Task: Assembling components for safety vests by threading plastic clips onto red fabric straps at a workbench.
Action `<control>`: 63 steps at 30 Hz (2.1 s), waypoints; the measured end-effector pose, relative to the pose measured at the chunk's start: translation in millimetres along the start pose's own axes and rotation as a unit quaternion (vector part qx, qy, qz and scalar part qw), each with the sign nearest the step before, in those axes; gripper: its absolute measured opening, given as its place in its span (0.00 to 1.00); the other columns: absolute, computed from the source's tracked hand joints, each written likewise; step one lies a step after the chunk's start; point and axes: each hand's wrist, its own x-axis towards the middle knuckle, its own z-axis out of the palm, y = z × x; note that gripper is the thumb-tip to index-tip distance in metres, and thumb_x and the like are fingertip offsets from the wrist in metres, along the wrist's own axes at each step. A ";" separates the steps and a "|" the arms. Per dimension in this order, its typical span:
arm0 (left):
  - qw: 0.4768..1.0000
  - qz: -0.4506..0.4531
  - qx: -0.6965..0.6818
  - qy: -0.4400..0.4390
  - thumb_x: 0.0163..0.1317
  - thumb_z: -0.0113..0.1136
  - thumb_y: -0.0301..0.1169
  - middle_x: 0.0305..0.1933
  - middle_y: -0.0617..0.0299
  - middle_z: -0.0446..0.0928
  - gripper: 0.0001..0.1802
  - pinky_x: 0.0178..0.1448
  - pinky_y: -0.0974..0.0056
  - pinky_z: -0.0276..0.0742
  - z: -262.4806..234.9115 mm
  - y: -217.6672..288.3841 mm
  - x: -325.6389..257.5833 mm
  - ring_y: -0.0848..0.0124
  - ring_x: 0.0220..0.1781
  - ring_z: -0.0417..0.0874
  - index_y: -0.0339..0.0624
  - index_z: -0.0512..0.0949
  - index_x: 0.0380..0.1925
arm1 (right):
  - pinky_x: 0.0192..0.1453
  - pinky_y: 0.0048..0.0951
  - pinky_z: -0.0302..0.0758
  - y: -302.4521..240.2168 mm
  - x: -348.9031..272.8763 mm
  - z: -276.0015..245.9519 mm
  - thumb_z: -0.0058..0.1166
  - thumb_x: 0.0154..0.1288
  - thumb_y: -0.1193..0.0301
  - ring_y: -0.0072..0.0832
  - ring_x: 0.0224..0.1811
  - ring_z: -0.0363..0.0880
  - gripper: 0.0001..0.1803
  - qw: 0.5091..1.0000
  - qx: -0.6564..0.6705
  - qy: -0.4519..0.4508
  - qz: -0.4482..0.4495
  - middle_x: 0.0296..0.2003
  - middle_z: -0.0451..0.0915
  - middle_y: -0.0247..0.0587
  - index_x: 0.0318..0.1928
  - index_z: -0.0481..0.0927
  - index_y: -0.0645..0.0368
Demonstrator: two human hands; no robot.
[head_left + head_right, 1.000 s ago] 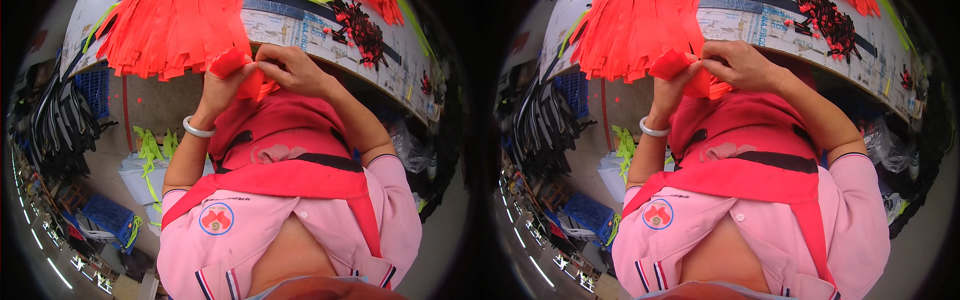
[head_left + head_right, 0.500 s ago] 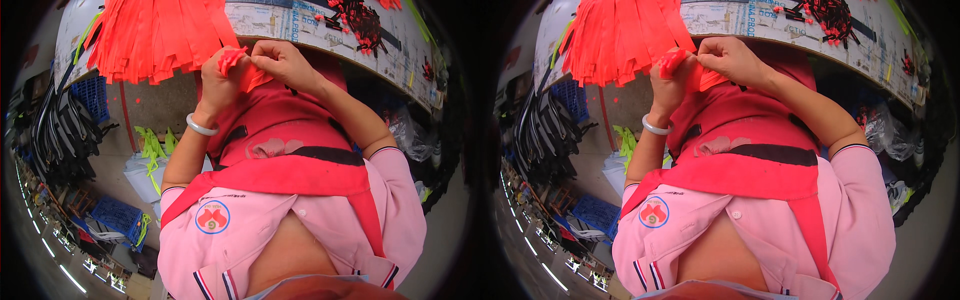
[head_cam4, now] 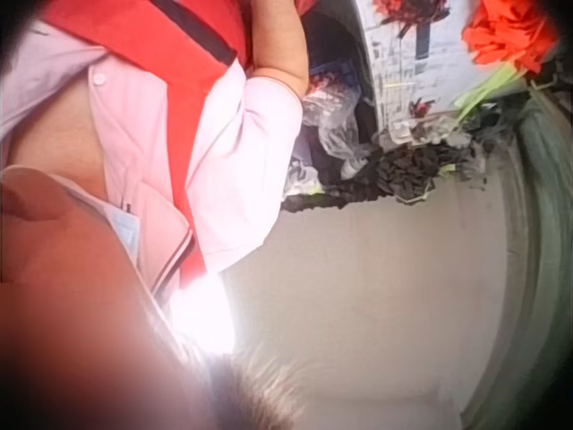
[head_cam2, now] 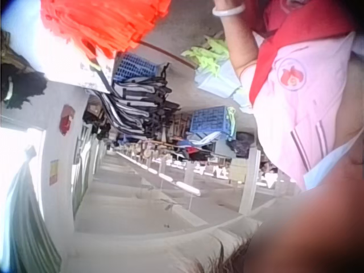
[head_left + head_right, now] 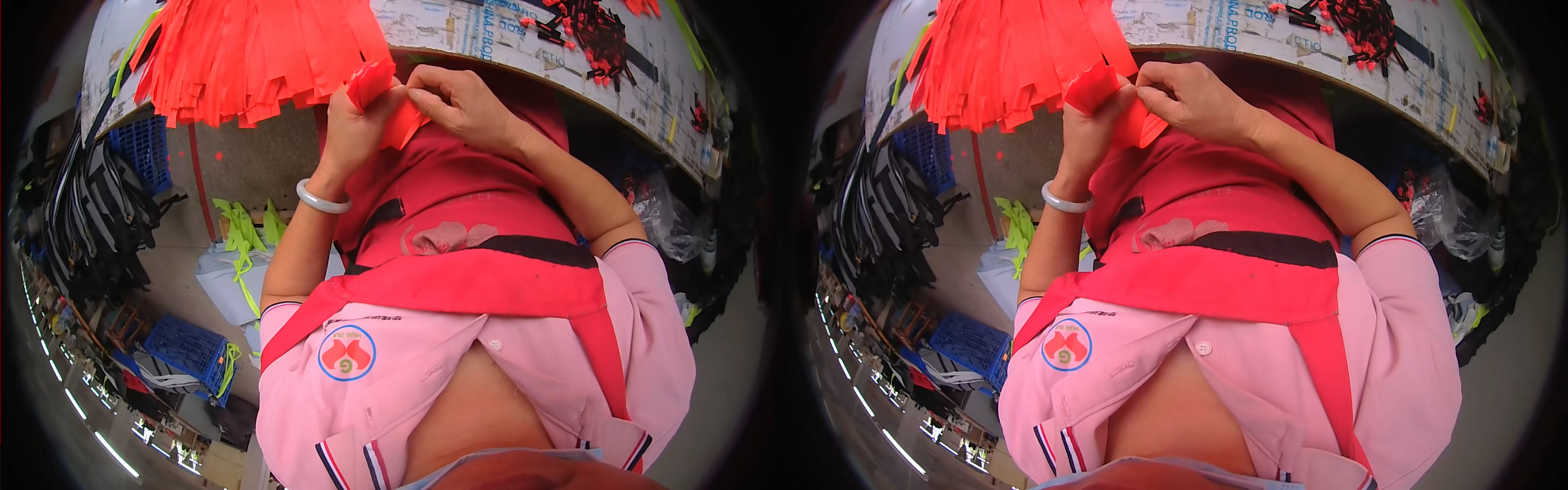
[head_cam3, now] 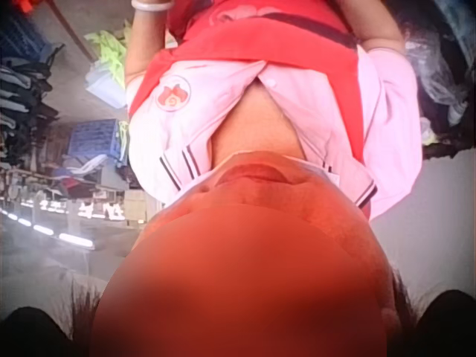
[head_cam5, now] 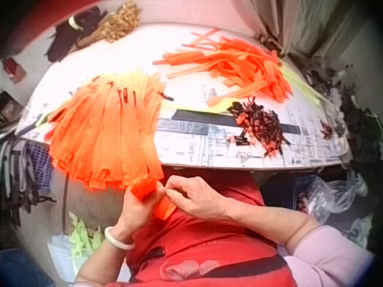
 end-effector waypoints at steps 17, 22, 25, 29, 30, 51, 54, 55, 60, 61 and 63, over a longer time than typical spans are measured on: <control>0.925 0.280 0.256 0.011 0.45 0.68 0.26 0.29 0.53 0.75 0.14 0.34 0.65 0.73 33.0 8.7 -8.7 0.59 0.30 0.79 0.37 0.75 0.31 | 0.18 0.18 0.54 72.0 -12.3 37.7 0.50 0.64 0.70 0.12 0.15 0.58 0.07 0.881 0.361 0.006 0.305 0.18 0.69 0.26 0.29 0.76 0.56; 0.999 0.026 0.028 0.000 0.64 0.55 0.25 0.27 0.66 0.77 0.03 0.35 0.71 0.73 11.8 -9.4 -4.7 0.81 0.31 0.75 0.37 0.76 0.33 | 0.20 0.17 0.58 37.7 -1.2 11.6 0.48 0.71 0.57 0.12 0.19 0.60 0.17 0.935 0.268 0.014 0.232 0.20 0.66 0.23 0.28 0.75 0.55; 0.995 -0.065 -0.041 -0.069 0.64 0.55 0.23 0.31 0.65 0.79 0.03 0.38 0.72 0.72 1.7 -11.1 -2.1 0.79 0.33 0.76 0.36 0.78 0.34 | 0.19 0.13 0.54 28.8 2.3 -5.5 0.44 0.73 0.59 0.10 0.16 0.59 0.14 0.900 0.351 0.011 0.260 0.20 0.67 0.24 0.35 0.73 0.55; 0.990 -0.090 -0.086 -0.067 0.63 0.56 0.22 0.34 0.65 0.79 0.05 0.37 0.72 0.72 13.0 1.9 -1.5 0.79 0.33 0.76 0.34 0.78 0.37 | 0.20 0.13 0.58 22.6 3.6 -7.5 0.44 0.73 0.61 0.10 0.19 0.63 0.13 0.907 0.352 0.004 0.230 0.25 0.70 0.25 0.42 0.74 0.57; 0.988 -0.085 -0.120 -0.054 0.63 0.57 0.23 0.34 0.65 0.79 0.07 0.39 0.72 0.72 13.1 1.2 -1.4 0.79 0.33 0.76 0.34 0.78 0.40 | 0.22 0.12 0.61 20.3 3.5 -8.2 0.44 0.73 0.62 0.11 0.22 0.66 0.13 0.883 0.396 0.037 0.251 0.29 0.72 0.27 0.47 0.73 0.59; 0.975 -0.124 -0.180 -0.023 0.62 0.59 0.26 0.36 0.63 0.80 0.12 0.45 0.72 0.73 5.6 20.8 -2.9 0.77 0.38 0.78 0.32 0.78 0.45 | 0.24 0.11 0.62 -25.2 -9.1 -36.0 0.52 0.68 0.65 0.10 0.21 0.66 0.15 0.961 0.231 0.003 0.152 0.34 0.82 0.30 0.50 0.75 0.61; 0.974 -0.104 -0.201 0.003 0.61 0.60 0.25 0.35 0.63 0.81 0.10 0.41 0.73 0.74 12.5 20.2 -2.1 0.78 0.34 0.79 0.32 0.80 0.42 | 0.24 0.10 0.63 -28.7 -10.6 -31.2 0.54 0.67 0.67 0.09 0.20 0.66 0.14 0.954 0.247 -0.003 0.170 0.34 0.83 0.31 0.48 0.76 0.61; 0.973 -0.096 -0.208 0.014 0.61 0.61 0.25 0.34 0.64 0.81 0.09 0.38 0.74 0.74 13.5 19.2 -2.8 0.79 0.32 0.78 0.32 0.80 0.41 | 0.24 0.10 0.64 -28.6 -11.1 -29.1 0.55 0.66 0.67 0.09 0.20 0.67 0.13 0.951 0.255 0.004 0.173 0.34 0.83 0.32 0.47 0.77 0.61; 0.987 -0.081 -0.135 0.025 0.61 0.62 0.25 0.31 0.67 0.82 0.08 0.30 0.77 0.68 14.2 17.2 -7.8 0.84 0.27 0.74 0.35 0.81 0.40 | 0.26 0.12 0.66 -29.0 -13.7 -20.9 0.56 0.65 0.68 0.10 0.21 0.67 0.12 0.964 0.209 0.030 0.163 0.33 0.82 0.32 0.44 0.79 0.63; 0.991 -0.064 -0.116 0.031 0.61 0.62 0.25 0.31 0.67 0.82 0.08 0.29 0.77 0.67 15.0 16.6 -8.7 0.85 0.26 0.73 0.35 0.81 0.40 | 0.26 0.13 0.66 -29.4 -13.7 -19.2 0.56 0.65 0.68 0.11 0.22 0.68 0.11 0.963 0.211 0.039 0.160 0.32 0.82 0.32 0.44 0.79 0.63; 0.994 -0.048 -0.099 0.027 0.61 0.61 0.25 0.30 0.67 0.82 0.08 0.29 0.77 0.67 14.2 14.7 -9.4 0.85 0.26 0.73 0.36 0.81 0.40 | 0.27 0.13 0.66 -29.5 -14.0 -17.7 0.56 0.65 0.69 0.11 0.22 0.68 0.11 0.963 0.212 0.048 0.158 0.31 0.82 0.32 0.44 0.79 0.63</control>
